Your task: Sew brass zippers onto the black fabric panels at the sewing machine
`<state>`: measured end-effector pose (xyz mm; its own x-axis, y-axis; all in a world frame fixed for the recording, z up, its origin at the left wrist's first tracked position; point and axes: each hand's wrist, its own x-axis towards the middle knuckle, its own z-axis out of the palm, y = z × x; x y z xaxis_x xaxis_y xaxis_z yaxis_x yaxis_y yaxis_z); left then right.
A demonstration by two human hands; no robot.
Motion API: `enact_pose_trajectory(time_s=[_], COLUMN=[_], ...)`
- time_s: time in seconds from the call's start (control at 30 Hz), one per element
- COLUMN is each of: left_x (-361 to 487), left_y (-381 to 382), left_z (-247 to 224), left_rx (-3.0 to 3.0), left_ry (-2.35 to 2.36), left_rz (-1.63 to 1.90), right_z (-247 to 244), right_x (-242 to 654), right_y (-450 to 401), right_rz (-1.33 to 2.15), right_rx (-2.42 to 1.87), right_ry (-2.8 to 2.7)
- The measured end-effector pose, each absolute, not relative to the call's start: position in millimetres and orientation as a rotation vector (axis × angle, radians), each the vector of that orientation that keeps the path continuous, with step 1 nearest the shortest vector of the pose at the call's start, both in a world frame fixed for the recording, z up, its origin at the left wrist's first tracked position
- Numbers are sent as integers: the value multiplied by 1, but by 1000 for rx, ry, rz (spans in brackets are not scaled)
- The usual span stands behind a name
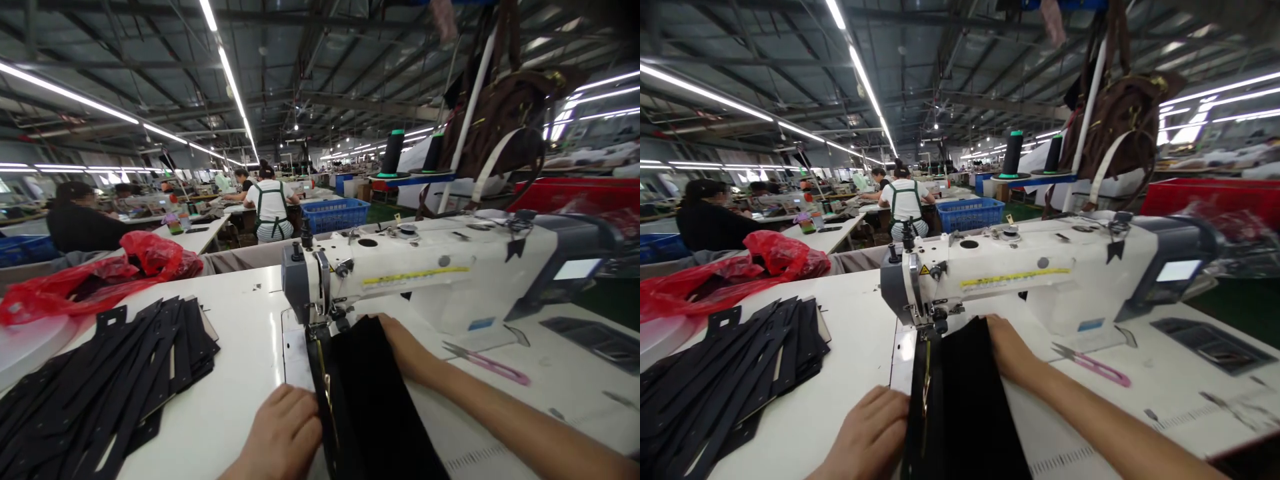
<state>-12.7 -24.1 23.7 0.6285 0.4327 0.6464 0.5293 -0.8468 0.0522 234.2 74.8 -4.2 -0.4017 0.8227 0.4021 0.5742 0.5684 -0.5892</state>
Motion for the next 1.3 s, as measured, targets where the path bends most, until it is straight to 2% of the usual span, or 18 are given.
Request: enact_pose_trajectory(time_s=[0.1,0.37,0.57,0.9,1.0,1.3], left_x=[-19,-10,-1,-4,-4,-11], left_y=[-29,11,18,22,21,20], left_z=[10,4,8,7,9,-1], left_rx=[-2760,-2795,-2702,-2736,-2703,-2723], left_ry=[-849,-1304,-1322,-1330,-1370,-1324], left_rz=[-858,-823,-602,-580,-697,-680], right_z=[-6,-15,-13,-10,-10,1], right_x=[248,237,238,236,241,249], right_y=[96,97,99,101,101,96], right_rz=[691,1000,1008,878,836,802], right_rx=[-1151,-1157,-1216,-1146,-1138,-1345], right_ry=[-1996,-1805,-1785,-1848,-1896,-1929])
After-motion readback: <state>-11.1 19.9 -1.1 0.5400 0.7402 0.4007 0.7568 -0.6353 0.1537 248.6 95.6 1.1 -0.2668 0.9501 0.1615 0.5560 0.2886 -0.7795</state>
